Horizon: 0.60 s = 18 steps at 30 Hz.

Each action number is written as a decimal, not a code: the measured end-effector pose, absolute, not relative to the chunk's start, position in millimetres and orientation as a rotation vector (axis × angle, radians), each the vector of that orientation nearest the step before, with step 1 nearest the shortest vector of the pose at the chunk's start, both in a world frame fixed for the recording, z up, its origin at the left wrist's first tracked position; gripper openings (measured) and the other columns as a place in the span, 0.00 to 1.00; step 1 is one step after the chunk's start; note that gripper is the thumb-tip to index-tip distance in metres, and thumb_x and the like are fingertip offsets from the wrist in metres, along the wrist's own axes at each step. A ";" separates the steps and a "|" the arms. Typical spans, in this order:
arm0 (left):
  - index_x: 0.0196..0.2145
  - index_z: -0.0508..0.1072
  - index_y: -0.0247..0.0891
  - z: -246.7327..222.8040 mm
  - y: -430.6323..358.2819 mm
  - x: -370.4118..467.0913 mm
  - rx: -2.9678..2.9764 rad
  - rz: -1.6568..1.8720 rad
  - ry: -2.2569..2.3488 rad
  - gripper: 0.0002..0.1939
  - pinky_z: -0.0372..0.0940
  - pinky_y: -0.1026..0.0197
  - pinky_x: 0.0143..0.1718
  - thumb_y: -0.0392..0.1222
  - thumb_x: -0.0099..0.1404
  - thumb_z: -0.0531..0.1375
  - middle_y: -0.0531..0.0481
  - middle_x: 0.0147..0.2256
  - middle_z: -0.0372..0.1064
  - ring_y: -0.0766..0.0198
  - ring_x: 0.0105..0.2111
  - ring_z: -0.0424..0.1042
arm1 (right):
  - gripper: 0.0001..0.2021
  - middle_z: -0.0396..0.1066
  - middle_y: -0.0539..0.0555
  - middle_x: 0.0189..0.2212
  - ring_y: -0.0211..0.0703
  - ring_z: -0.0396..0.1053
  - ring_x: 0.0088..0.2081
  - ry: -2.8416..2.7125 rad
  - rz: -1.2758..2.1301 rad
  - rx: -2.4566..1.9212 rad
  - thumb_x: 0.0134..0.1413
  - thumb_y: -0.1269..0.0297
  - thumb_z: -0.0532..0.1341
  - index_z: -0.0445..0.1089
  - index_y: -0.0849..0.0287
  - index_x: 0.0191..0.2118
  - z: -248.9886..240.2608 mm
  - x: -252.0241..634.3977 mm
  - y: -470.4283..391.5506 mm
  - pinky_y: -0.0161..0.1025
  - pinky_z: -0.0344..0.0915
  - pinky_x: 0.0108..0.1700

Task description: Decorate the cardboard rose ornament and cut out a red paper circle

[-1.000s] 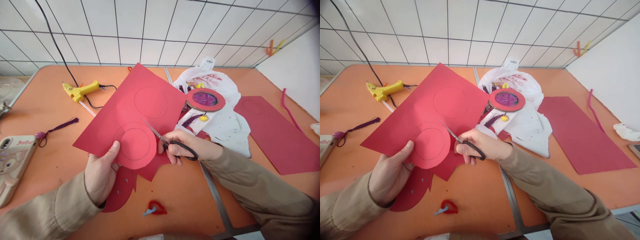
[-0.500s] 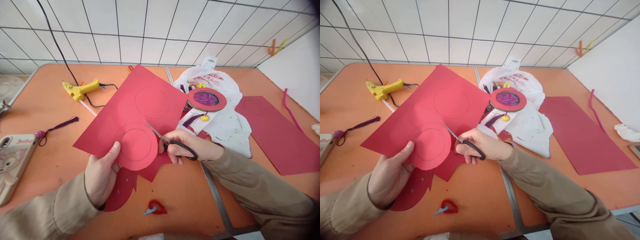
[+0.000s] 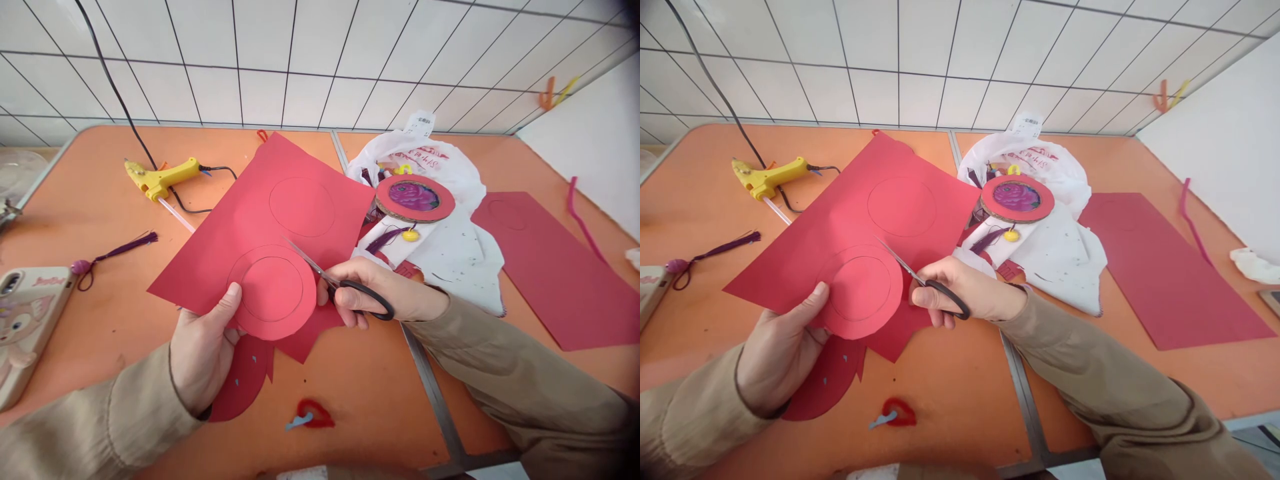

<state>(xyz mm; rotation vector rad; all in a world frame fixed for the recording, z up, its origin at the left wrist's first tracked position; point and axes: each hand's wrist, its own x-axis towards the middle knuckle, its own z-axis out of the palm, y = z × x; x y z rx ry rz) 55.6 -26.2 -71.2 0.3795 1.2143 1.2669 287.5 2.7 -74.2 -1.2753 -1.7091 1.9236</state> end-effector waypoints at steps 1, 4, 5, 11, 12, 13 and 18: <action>0.52 0.74 0.38 -71.1 -26.3 55.5 0.379 1.267 1.216 0.32 0.75 0.54 0.45 0.33 0.48 0.72 0.44 0.45 0.78 0.48 0.46 0.77 | 0.31 0.71 0.50 0.19 0.34 0.67 0.17 -1.710 1.922 -1.280 0.45 0.32 0.61 0.65 0.61 0.31 -74.1 287.5 2.7 0.30 0.61 0.19; 0.52 0.74 0.38 -70.9 -27.1 54.7 0.371 1.269 1.217 0.32 0.75 0.55 0.44 0.33 0.47 0.72 0.44 0.45 0.78 0.49 0.45 0.78 | 0.31 0.71 0.50 0.19 0.34 0.67 0.17 -1.702 1.928 -1.294 0.45 0.32 0.61 0.65 0.61 0.30 -73.0 287.5 2.9 0.30 0.61 0.19; 0.52 0.74 0.38 -70.7 -27.4 54.4 0.370 1.268 1.214 0.32 0.75 0.56 0.43 0.32 0.48 0.72 0.44 0.45 0.78 0.49 0.44 0.78 | 0.31 0.71 0.50 0.19 0.34 0.67 0.17 -1.700 1.931 -1.296 0.45 0.32 0.61 0.65 0.61 0.30 -72.5 287.4 2.9 0.30 0.61 0.19; 0.52 0.75 0.38 -70.3 -27.5 54.0 0.367 1.254 1.209 0.31 0.76 0.58 0.39 0.32 0.48 0.72 0.44 0.44 0.78 0.50 0.42 0.79 | 0.31 0.71 0.50 0.19 0.34 0.67 0.17 -1.711 1.914 -1.317 0.44 0.31 0.61 0.65 0.61 0.29 -71.3 286.8 3.0 0.30 0.61 0.19; 0.52 0.75 0.38 -70.5 -27.2 54.1 0.367 1.253 1.211 0.31 0.76 0.58 0.39 0.32 0.48 0.71 0.44 0.45 0.78 0.50 0.42 0.79 | 0.31 0.71 0.50 0.18 0.34 0.67 0.17 -1.710 1.915 -1.317 0.44 0.31 0.61 0.65 0.61 0.29 -71.6 286.8 3.0 0.30 0.61 0.19; 0.52 0.75 0.39 -70.7 -26.9 54.3 0.367 1.253 1.211 0.31 0.76 0.58 0.39 0.32 0.48 0.71 0.44 0.45 0.78 0.50 0.42 0.79 | 0.31 0.71 0.50 0.18 0.34 0.67 0.17 -1.711 1.918 -1.316 0.44 0.32 0.61 0.65 0.61 0.30 -71.9 287.0 3.1 0.30 0.61 0.19; 0.52 0.75 0.38 -71.2 -26.4 54.4 0.358 1.254 1.215 0.31 0.76 0.58 0.40 0.31 0.48 0.72 0.44 0.44 0.79 0.49 0.43 0.78 | 0.31 0.70 0.50 0.18 0.34 0.67 0.17 -1.727 1.909 -1.313 0.45 0.32 0.61 0.66 0.61 0.30 -72.4 287.8 3.3 0.30 0.61 0.19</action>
